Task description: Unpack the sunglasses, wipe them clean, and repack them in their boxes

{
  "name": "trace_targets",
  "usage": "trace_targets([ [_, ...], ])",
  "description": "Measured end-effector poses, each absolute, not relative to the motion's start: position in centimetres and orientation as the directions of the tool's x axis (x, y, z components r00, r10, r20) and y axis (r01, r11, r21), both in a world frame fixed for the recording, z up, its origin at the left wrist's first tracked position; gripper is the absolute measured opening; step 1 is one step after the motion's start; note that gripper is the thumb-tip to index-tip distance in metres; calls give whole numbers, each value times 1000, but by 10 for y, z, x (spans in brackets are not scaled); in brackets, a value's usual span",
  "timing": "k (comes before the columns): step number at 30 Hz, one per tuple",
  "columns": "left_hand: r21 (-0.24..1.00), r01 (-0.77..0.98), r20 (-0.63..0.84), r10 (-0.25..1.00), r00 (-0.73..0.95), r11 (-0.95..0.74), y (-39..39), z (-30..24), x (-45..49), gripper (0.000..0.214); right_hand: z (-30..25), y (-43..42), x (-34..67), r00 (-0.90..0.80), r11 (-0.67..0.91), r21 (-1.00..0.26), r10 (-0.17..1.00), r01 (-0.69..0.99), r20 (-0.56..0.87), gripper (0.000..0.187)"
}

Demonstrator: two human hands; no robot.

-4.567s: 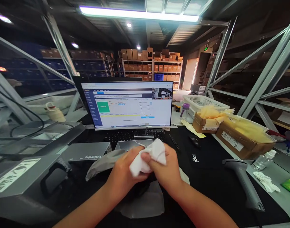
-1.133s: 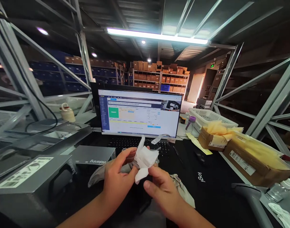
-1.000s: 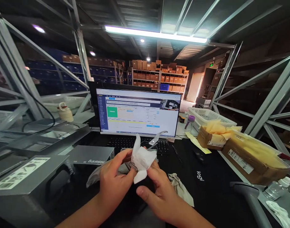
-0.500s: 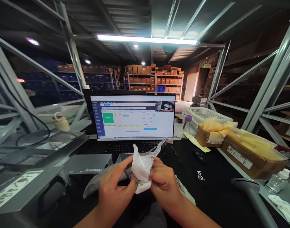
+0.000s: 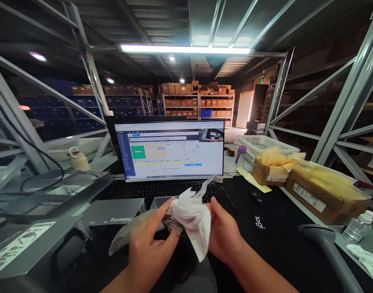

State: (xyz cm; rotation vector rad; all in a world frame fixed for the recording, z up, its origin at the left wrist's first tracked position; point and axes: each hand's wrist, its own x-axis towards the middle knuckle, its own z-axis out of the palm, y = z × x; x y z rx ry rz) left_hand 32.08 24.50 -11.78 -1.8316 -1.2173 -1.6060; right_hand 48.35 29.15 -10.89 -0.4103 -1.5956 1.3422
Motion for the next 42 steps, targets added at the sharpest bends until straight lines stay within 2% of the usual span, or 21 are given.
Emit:
trace_targets([
  [2,254,815,933,355,-63,-521,246,-119,319,40,-122,289,480,-496,379,-886,733,-268,465,68],
  [5,299,815,915,392,-98,-497,246,-117,317,39,-133,283,478,-536,453,-844,654,-287,534,69],
  [8,321,818,905,409,-116,-477,246,-113,316,37,-128,277,480,-601,484,-822,574,-300,557,62],
  [10,302,829,908,408,-99,-471,246,-112,317,37,-119,274,482,-587,390,-846,610,-363,533,57],
  [12,257,844,920,386,-65,-471,244,-112,318,38,-108,271,485,-554,226,-858,682,-462,478,57],
  [14,223,844,929,368,-32,-487,242,-113,319,39,-98,269,489,-527,80,-833,740,-547,417,59],
  [16,224,831,929,369,-24,-510,240,-113,319,41,-92,266,492,-521,-1,-802,760,-597,388,59],
  [18,239,820,923,383,-26,-520,239,-113,318,42,-93,263,490,-497,-9,-767,766,-641,407,58],
  [20,244,827,923,382,-38,-507,240,-111,317,41,-100,260,485,-489,59,-779,747,-625,449,51],
  [22,246,840,923,382,-51,-483,241,-108,315,39,-107,258,479,-495,173,-826,728,-536,474,43],
  [24,244,848,922,382,-54,-469,242,-107,314,37,-110,260,477,-530,210,-869,720,-448,447,38],
  [27,222,857,926,376,-35,-466,244,-107,314,36,-101,266,484,-560,23,-866,754,-500,344,40],
  [29,214,856,922,386,-18,-471,246,-109,315,37,-91,272,491,-554,-114,-805,780,-582,290,44],
  [31,228,846,911,412,-11,-482,247,-111,315,38,-84,276,496,-541,-185,-747,799,-638,263,47],
  [34,257,837,899,438,-24,-483,249,-113,313,39,-85,276,492,-505,-208,-709,830,-674,237,43],
  [39,289,867,882,465,-75,-407,252,-112,309,40,-101,271,474,-522,-147,-800,822,-581,229,22],
  [42,278,878,877,475,-67,-389,252,-112,310,38,-97,275,477,-531,-208,-771,826,-602,192,26],
])
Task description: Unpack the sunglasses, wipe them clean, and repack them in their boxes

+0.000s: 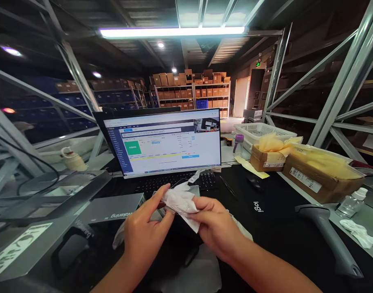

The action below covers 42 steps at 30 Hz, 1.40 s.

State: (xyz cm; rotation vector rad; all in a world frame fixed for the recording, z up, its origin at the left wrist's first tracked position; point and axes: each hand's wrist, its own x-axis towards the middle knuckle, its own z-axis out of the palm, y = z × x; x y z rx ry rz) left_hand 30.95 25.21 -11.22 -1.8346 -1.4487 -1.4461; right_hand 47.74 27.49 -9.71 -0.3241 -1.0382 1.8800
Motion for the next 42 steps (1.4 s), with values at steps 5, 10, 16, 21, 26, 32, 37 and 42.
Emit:
trace_targets([
  [5,260,849,869,494,2,-461,255,-116,311,39,-88,283,487,-483,-315,-643,870,-698,97,38],
  [10,297,872,851,523,-57,-388,256,-115,308,40,-107,273,470,-446,-163,-766,878,-622,174,30],
  [16,271,889,855,517,-46,-369,256,-113,310,40,-95,282,482,-530,-290,-762,844,-579,82,31],
  [21,246,848,894,447,-11,-470,257,-114,307,43,-87,295,490,-387,-245,-700,921,-671,49,33],
  [26,256,815,918,394,-37,-520,253,-105,302,35,-112,307,492,66,205,-816,977,-541,202,24],
  [32,361,770,871,485,-77,-526,248,-98,303,39,-132,296,514,167,768,-631,611,108,773,41],
  [37,331,748,862,507,9,-575,250,-103,305,39,-131,280,492,-437,890,-54,274,452,857,66],
  [42,304,716,835,538,118,-628,253,-107,303,34,-137,272,476,-591,843,211,147,494,793,51],
])
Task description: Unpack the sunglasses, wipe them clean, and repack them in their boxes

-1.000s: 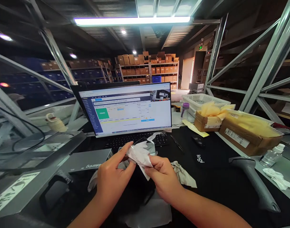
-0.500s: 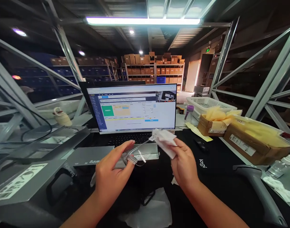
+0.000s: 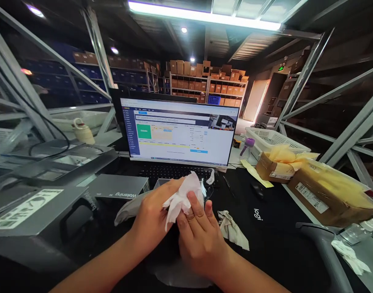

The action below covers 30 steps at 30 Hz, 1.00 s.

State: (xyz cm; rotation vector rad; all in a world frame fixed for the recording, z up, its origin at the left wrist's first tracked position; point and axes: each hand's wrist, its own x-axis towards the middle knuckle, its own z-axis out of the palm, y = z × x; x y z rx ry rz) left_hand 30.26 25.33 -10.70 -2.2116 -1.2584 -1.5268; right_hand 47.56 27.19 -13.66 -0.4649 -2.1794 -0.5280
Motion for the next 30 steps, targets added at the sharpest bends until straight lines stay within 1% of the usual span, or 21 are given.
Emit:
trace_targets([
  [3,280,716,846,517,131,-640,253,-106,304,38,-130,282,487,-562,783,254,144,568,815,45],
  [6,285,721,861,500,97,-631,251,-105,306,42,-124,294,497,-457,735,197,169,648,873,45],
  [8,300,722,857,509,84,-624,251,-104,306,42,-125,292,496,-465,761,172,186,625,866,42],
  [10,331,710,835,544,88,-622,252,-105,305,37,-128,283,488,-539,815,186,174,548,824,38],
  [13,369,678,805,583,109,-636,254,-106,302,28,-131,273,482,-606,845,220,146,487,782,43],
  [15,359,683,813,573,106,-636,255,-107,302,30,-130,277,485,-589,825,203,182,527,787,43],
  [19,358,712,824,563,63,-604,256,-106,305,41,-131,291,492,-491,783,111,266,612,829,42],
  [21,395,698,805,592,51,-597,255,-105,306,36,-136,287,487,-502,798,114,254,591,827,41],
  [24,445,662,776,629,51,-603,255,-103,305,27,-142,275,477,-565,827,163,210,538,798,43],
  [26,445,660,774,631,57,-605,255,-103,304,29,-141,274,477,-562,821,180,195,542,803,40],
  [28,434,671,782,621,52,-602,255,-103,305,36,-135,284,483,-517,804,154,211,575,829,34],
  [30,433,678,784,619,41,-594,255,-103,306,39,-128,300,494,-448,790,79,259,608,856,32],
])
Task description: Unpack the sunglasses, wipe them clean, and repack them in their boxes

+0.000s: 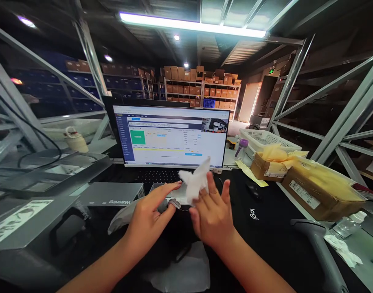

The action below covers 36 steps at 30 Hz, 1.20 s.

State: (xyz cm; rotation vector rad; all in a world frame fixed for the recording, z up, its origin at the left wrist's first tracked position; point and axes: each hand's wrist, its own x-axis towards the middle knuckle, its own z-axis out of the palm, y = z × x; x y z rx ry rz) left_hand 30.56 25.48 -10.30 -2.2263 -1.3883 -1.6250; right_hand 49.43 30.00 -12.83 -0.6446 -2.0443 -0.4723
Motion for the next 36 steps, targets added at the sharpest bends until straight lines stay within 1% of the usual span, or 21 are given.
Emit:
trace_targets([
  [2,458,675,771,637,23,-579,253,-102,306,40,-121,316,506,-360,788,-42,328,614,873,35],
  [4,480,671,758,652,7,-566,251,-102,306,40,-115,326,518,-251,789,-195,403,583,880,38],
  [6,473,664,767,642,13,-579,249,-101,305,40,-109,328,529,-132,778,-352,481,521,867,36],
  [8,452,658,780,624,35,-602,249,-100,303,41,-105,323,540,-39,752,-496,566,433,824,32],
  [10,421,653,791,607,75,-630,249,-98,300,43,-100,313,548,-10,716,-609,651,340,759,29],
  [11,400,653,794,599,104,-643,249,-96,298,44,-98,307,551,-28,702,-643,682,306,731,31],
  [12,376,655,794,592,137,-656,248,-95,297,45,-96,302,554,-66,694,-660,702,288,709,33],
  [14,332,663,778,593,209,-671,247,-90,293,47,-92,293,556,-179,705,-643,703,299,688,37],
  [18,301,681,709,634,308,-668,241,-83,286,51,-85,283,553,-412,777,-519,629,356,659,38],
  [20,288,684,688,642,339,-670,239,-81,286,51,-80,283,550,-532,798,-491,600,349,597,35],
  [21,281,684,684,641,349,-673,238,-81,286,50,-78,283,549,-582,795,-498,598,345,552,33],
  [23,276,683,693,632,346,-676,239,-81,287,46,-72,285,546,-653,763,-552,612,337,446,23],
  [25,282,679,728,612,309,-678,240,-82,288,41,-70,288,542,-697,702,-637,629,319,344,11],
  [26,284,676,749,598,285,-679,241,-82,288,39,-70,290,540,-712,664,-684,634,301,301,10],
  [30,261,679,793,553,254,-686,240,-80,287,35,-78,299,530,-757,487,-856,622,174,200,21],
  [34,258,693,793,557,247,-674,240,-79,283,34,-87,304,527,-795,337,-938,591,84,141,20],
  [36,273,687,783,571,248,-673,242,-79,282,34,-88,303,528,-804,207,-977,589,58,77,20],
])
